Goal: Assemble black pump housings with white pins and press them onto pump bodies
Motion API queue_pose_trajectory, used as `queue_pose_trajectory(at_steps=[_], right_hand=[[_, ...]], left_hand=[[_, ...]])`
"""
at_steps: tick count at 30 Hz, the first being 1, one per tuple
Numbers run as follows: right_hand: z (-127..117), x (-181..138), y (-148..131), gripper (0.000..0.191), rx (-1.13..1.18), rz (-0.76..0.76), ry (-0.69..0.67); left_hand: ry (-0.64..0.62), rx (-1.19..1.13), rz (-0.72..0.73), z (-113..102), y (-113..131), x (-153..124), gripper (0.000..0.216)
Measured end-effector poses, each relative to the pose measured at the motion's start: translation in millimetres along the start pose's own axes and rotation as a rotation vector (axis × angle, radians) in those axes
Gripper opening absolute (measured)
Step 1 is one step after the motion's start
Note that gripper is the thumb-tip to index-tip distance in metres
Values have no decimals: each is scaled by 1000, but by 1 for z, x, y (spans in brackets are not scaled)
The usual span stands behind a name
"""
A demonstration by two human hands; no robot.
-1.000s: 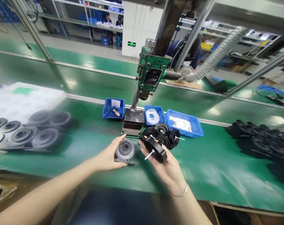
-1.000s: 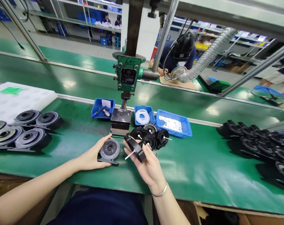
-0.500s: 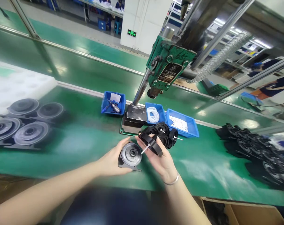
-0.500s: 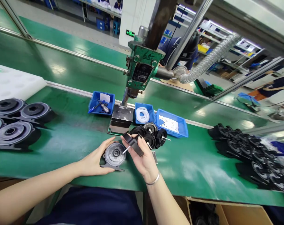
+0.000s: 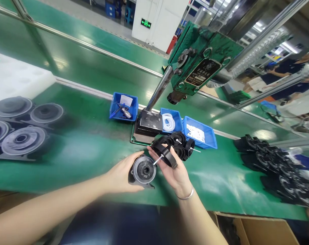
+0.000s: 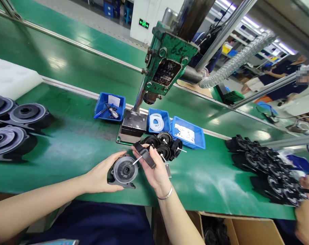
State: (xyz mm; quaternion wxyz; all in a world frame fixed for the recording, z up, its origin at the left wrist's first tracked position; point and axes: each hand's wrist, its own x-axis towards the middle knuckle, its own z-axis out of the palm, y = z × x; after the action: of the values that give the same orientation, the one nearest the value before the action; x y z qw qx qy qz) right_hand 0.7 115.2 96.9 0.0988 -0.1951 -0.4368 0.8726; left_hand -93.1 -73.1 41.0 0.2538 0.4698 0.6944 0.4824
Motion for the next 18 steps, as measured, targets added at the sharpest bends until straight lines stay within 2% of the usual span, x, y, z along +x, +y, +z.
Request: queue_pose_trajectory(at_steps=[7,18], right_hand=[[1,-1,3,25,5,5,8],[-3,-3,4,27,26,-14,27]], left_hand=[[13,-10,9,-2,7,1,100],[-13,37,16,-1,5,-1,98]])
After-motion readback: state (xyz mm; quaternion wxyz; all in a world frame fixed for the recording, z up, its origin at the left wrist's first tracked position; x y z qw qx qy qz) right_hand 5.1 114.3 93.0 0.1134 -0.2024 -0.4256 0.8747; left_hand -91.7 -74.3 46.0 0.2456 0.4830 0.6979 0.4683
